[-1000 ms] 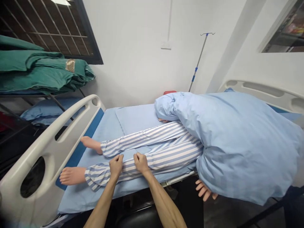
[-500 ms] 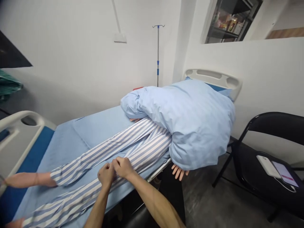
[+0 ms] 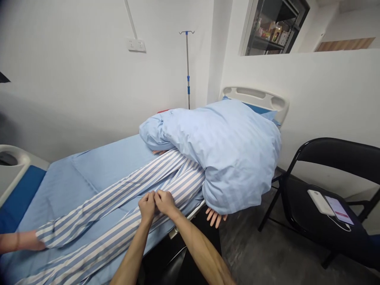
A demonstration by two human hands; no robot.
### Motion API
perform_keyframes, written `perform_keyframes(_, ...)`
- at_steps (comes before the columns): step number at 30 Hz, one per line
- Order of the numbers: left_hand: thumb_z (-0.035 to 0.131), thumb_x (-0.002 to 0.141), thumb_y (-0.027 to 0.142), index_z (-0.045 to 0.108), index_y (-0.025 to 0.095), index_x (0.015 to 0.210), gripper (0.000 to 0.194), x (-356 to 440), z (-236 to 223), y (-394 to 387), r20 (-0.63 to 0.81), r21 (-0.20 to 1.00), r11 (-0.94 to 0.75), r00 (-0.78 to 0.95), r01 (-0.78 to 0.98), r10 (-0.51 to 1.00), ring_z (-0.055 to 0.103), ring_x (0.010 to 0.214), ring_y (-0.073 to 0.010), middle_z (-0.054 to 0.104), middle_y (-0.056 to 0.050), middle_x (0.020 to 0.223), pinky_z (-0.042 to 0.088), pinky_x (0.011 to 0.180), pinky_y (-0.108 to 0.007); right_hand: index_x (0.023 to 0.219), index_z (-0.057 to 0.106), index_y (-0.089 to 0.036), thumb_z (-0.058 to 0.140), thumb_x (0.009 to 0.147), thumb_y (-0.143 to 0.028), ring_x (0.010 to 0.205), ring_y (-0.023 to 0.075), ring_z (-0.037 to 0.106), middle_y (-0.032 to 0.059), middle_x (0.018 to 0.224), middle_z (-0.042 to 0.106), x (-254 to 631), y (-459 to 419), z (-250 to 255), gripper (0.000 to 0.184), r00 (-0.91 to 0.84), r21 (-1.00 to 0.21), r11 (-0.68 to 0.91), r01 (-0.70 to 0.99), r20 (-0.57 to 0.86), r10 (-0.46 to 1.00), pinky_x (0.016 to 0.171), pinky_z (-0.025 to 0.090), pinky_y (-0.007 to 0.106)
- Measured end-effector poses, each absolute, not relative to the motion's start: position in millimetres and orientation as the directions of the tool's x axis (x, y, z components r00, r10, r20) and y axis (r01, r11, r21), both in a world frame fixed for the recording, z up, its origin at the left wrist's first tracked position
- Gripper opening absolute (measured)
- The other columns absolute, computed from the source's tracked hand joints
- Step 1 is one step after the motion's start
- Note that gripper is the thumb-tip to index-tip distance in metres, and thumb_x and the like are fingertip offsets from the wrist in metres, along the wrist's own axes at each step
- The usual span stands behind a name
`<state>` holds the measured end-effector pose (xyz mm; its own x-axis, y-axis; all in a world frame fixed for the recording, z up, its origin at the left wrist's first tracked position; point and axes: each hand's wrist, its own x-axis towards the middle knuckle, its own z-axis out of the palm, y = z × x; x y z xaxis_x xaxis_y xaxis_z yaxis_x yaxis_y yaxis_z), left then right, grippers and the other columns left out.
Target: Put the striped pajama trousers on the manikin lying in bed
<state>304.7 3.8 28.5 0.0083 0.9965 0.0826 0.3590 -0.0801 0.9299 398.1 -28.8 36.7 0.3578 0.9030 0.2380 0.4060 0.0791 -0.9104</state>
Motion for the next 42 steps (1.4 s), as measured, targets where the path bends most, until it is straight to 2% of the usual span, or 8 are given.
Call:
perform_keyframes(5, 0.042, 0.084, 0.047, 0.03, 0.024, 0.053, 0.041, 344, 39, 0, 0.095, 0.932, -0.125, 0.103, 0.341, 0.99, 0.036, 0.056, -0.0127, 0.034, 0.004, 0.051, 0.034, 0.058, -0.026, 0.06, 0.035, -0.024, 0.036, 0.095, -0.048, 0.055, 0.013, 0.04, -0.0047, 0.053, 0.04, 441, -17, 41, 0.043, 0.553, -0.947, 0.084, 0.309, 0.251, 0.795, 0.058, 0.031, 0.026)
perform_keyframes(10, 0.036, 0.091, 0.041, 0.034, 0.024, 0.054, 0.04, 383, 42, -3, 0.112, 0.91, -0.181, 0.2, 0.372, 0.974, 0.04, 0.057, -0.0148, 0.041, 0.0, 0.053, 0.033, 0.06, -0.029, 0.059, 0.036, -0.024, 0.039, 0.092, -0.048, 0.056, 0.0132, 0.041, -0.0045, 0.054, 0.042, 473, -20, 39, 0.041, 0.532, -0.944, 0.065, 0.324, 0.239, 0.813, 0.057, 0.032, 0.025)
perform_keyframes(13, 0.033, 0.093, 0.041, 0.036, 0.024, 0.054, 0.042, 398, 39, -4, 0.091, 0.886, -0.181, 0.223, 0.428, 0.971, 0.044, 0.057, -0.016, 0.045, -0.002, 0.053, 0.032, 0.061, -0.03, 0.061, 0.035, -0.024, 0.036, 0.094, -0.047, 0.056, 0.0132, 0.04, -0.0043, 0.055, 0.041, 495, -24, 39, 0.04, 0.556, -0.916, 0.056, 0.398, 0.29, 0.779, 0.058, 0.03, 0.026)
perform_keyframes(18, 0.032, 0.093, 0.041, 0.039, 0.023, 0.054, 0.043, 421, 44, 0, 0.119, 0.905, -0.278, 0.436, 0.321, 0.892, 0.046, 0.057, -0.0144, 0.048, 0.0, 0.053, 0.034, 0.063, -0.028, 0.063, 0.035, -0.025, 0.035, 0.093, -0.043, 0.055, 0.0144, 0.04, -0.0032, 0.055, 0.042, 522, -23, 32, 0.035, 0.628, -0.851, -0.061, 0.521, 0.335, 0.702, 0.059, 0.027, 0.029)
perform_keyframes(24, 0.038, 0.091, 0.034, 0.042, 0.021, 0.056, 0.037, 431, 37, 9, 0.152, 0.742, -0.342, 0.353, 0.576, 0.923, 0.046, 0.061, -0.0153, 0.052, -0.003, 0.057, 0.025, 0.064, -0.029, 0.063, 0.039, -0.025, 0.032, 0.096, -0.043, 0.055, 0.015, 0.045, -0.0002, 0.055, 0.049, 536, -27, 38, 0.038, 0.603, -0.772, -0.076, 0.631, 0.426, 0.674, 0.06, 0.03, 0.028)
perform_keyframes(30, 0.036, 0.091, 0.039, 0.035, 0.021, 0.055, 0.04, 427, 33, 10, 0.184, 0.8, -0.357, 0.369, 0.482, 0.911, 0.042, 0.058, -0.0135, 0.044, 0.0, 0.054, 0.027, 0.063, -0.028, 0.066, 0.052, -0.021, 0.032, 0.098, -0.035, 0.055, 0.0149, 0.05, 0.0045, 0.059, 0.059, 550, -25, 29, 0.04, 0.617, -0.634, -0.225, 0.74, 0.505, 0.603, 0.058, 0.027, 0.028)
perform_keyframes(37, 0.034, 0.089, 0.05, 0.035, 0.022, 0.055, 0.044, 333, 22, 19, 0.175, 0.814, -0.385, 0.448, 0.436, 0.877, 0.045, 0.057, -0.0132, 0.042, 0.002, 0.053, 0.032, 0.062, -0.027, 0.075, 0.065, -0.017, 0.038, 0.1, -0.027, 0.058, 0.0134, 0.053, 0.0056, 0.067, 0.067, 544, -22, 15, 0.039, 0.562, -0.426, -0.377, 0.822, 0.506, 0.655, 0.059, 0.025, 0.027)
perform_keyframes(42, 0.037, 0.089, 0.052, 0.039, 0.022, 0.056, 0.045, 189, 4, 25, 0.161, 0.743, -0.304, 0.281, 0.596, 0.946, 0.046, 0.056, -0.0134, 0.044, 0.002, 0.052, 0.034, 0.063, -0.026, 0.082, 0.069, -0.015, 0.041, 0.101, -0.025, 0.071, 0.0158, 0.061, 0.0088, 0.078, 0.071, 520, -30, 24, 0.036, 0.584, -0.339, -0.476, 0.811, 0.461, 0.668, 0.065, 0.029, 0.026)
